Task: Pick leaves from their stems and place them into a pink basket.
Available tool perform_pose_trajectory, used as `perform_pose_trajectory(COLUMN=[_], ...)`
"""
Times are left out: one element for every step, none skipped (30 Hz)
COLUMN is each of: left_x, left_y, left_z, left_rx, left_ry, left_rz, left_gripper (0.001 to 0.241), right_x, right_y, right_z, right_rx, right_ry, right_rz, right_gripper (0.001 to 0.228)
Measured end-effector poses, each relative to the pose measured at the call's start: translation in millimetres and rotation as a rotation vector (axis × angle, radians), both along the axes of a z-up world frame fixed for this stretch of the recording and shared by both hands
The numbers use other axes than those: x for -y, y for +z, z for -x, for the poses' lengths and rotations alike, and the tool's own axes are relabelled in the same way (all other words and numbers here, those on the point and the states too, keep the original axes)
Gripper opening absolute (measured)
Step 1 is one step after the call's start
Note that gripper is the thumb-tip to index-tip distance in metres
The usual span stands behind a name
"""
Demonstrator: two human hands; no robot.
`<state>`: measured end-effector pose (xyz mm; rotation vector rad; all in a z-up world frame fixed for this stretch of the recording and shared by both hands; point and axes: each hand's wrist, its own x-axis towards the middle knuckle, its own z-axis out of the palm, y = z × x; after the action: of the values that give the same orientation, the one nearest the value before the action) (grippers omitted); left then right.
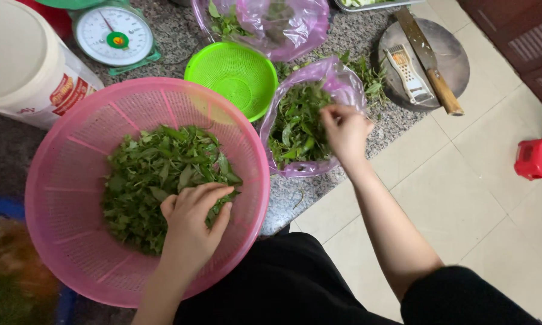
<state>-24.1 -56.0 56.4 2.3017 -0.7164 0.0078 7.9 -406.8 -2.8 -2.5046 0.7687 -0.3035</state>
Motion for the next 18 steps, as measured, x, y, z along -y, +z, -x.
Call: perform_pose_trajectory(left_x=[-1, -1, -1, 3, 7, 10, 15, 18, 21, 24, 26, 28, 26, 25, 23, 19, 16, 12], left_y=[-1, -3, -4, 0, 4, 9, 12, 16, 19, 27, 35, 43, 46, 50, 54, 55, 55, 56], left_z=[0, 1, 2, 2, 2, 3, 2, 1, 0, -2, -5, -6, -9, -12, -15, -16, -18, -19], left_rx=[0.003, -0.013, -0.029, -0.026, -0.01, 0.005, 0.008, 0.06, 0.113, 0.115, 0.18, 0.245, 0.247, 0.294, 0.341, 0.342, 0.409, 0.474], left_ry=[0.005, 0.016, 0.026, 0.029, 0.022, 0.018, 0.024, -0.001, -0.026, -0.014, -0.005, 0.005, 0.019, 0.042, 0.064, 0.076, 0.093, 0.109], left_rz=[0.0, 0.043, 0.086, 0.087, 0.141, 0.191, 0.189, 0.234, 0.278, 0.268, 0.266, 0.261, 0.249, 0.246, 0.242, 0.233, 0.192, 0.152], left_gripper=[0.029, 0.028, 0.027, 0.027, 0.024, 0.022, 0.022, 0.019, 0.016, 0.016, 0.016, 0.015, 0.015, 0.014, 0.013, 0.013, 0.015, 0.016], right_x=[0, 2, 4, -1, -5, -11, -18, -25, -33, -47, -61, -75, -88, -100, -112, -122, -131, -140], right_y=[8, 17, 26, 35, 45, 54, 57, 59, 61, 63, 65, 68, 68, 68, 69, 70, 70, 72], right_z=[5, 12, 19, 23, 28, 32, 34, 36, 37, 36, 36, 37, 37, 37, 38, 38, 38, 39], right_rx=[0.003, 0.112, 0.221, 0.222, 0.291, 0.357, 0.357, 0.351, 0.34, 0.335, 0.293, 0.247, 0.238, 0.196, 0.152, 0.143, 0.107, 0.071], right_ry=[0.005, 0.016, 0.026, 0.03, 0.074, 0.119, 0.125, 0.169, 0.213, 0.223, 0.243, 0.263, 0.275, 0.301, 0.326, 0.336, 0.357, 0.375], right_rz=[0.0, -0.126, -0.254, -0.253, -0.443, -0.637, -0.641, -0.85, -1.059, -1.07, -1.197, -1.325, -1.338, -1.432, -1.525, -1.534, -1.532, -1.529], right_gripper=[0.016, 0.016, 0.016, 0.016, 0.016, 0.016, 0.016, 0.017, 0.02, 0.02, 0.021, 0.022, 0.022, 0.023, 0.025, 0.025, 0.027, 0.029])
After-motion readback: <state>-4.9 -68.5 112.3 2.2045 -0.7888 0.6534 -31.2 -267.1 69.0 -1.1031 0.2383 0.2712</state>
